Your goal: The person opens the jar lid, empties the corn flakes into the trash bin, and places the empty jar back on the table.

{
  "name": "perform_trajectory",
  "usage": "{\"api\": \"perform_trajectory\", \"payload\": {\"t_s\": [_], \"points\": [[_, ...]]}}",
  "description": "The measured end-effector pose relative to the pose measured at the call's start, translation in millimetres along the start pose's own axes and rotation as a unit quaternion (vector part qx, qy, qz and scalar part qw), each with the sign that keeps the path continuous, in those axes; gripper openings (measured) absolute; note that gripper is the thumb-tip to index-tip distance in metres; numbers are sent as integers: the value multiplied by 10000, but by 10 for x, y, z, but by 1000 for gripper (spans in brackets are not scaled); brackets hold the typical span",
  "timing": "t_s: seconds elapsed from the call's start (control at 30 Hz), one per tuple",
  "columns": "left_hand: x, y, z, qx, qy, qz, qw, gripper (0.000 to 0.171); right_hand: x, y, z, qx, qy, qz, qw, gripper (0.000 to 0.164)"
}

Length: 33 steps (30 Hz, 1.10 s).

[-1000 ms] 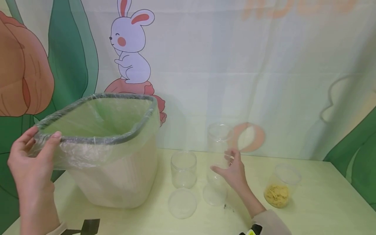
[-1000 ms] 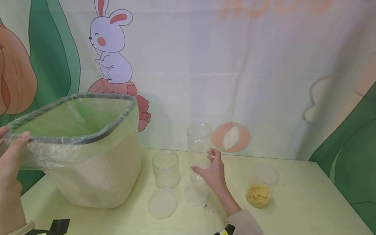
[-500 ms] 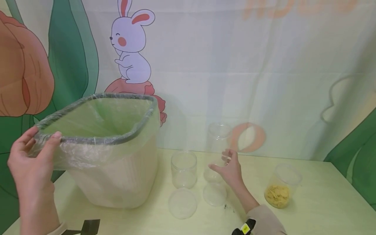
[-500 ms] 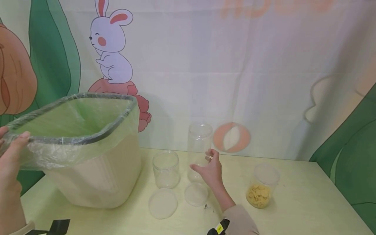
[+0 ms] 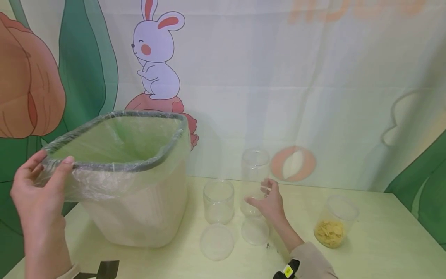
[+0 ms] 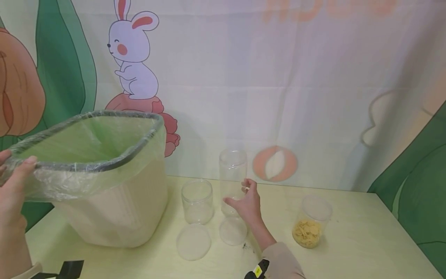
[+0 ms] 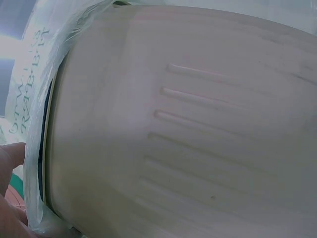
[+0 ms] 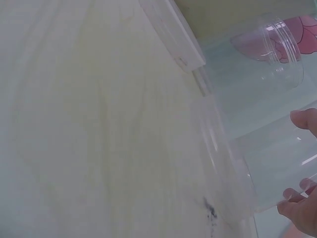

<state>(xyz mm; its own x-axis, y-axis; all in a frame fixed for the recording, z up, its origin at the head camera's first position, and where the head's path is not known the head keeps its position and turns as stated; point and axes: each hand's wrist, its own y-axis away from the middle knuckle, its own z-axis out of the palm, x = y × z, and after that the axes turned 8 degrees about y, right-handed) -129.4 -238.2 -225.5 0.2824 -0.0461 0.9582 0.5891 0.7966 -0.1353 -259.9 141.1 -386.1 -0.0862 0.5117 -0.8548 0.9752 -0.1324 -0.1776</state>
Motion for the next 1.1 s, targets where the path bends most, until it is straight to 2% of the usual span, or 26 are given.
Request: {"api": "perform_trajectory", "payload": {"t_s": [0.23,0.37,0.7,1.1], "points": [[-22,-17,-5,5,-50,9,10000,55,13,-7,22,-19,47,-64,10000,85],[-15,-39,-7,45,76,-92,9999,55,23,-8,28,-39,90,-64,9999,84],[-11,-43,-9,55,60,-170,9998,57,46,11,10,-144,-14,-14,9999,83],[-3,-12,1,47,71,-81,9999,55,95,11,1,-214,50,-109,9997,82]]}}
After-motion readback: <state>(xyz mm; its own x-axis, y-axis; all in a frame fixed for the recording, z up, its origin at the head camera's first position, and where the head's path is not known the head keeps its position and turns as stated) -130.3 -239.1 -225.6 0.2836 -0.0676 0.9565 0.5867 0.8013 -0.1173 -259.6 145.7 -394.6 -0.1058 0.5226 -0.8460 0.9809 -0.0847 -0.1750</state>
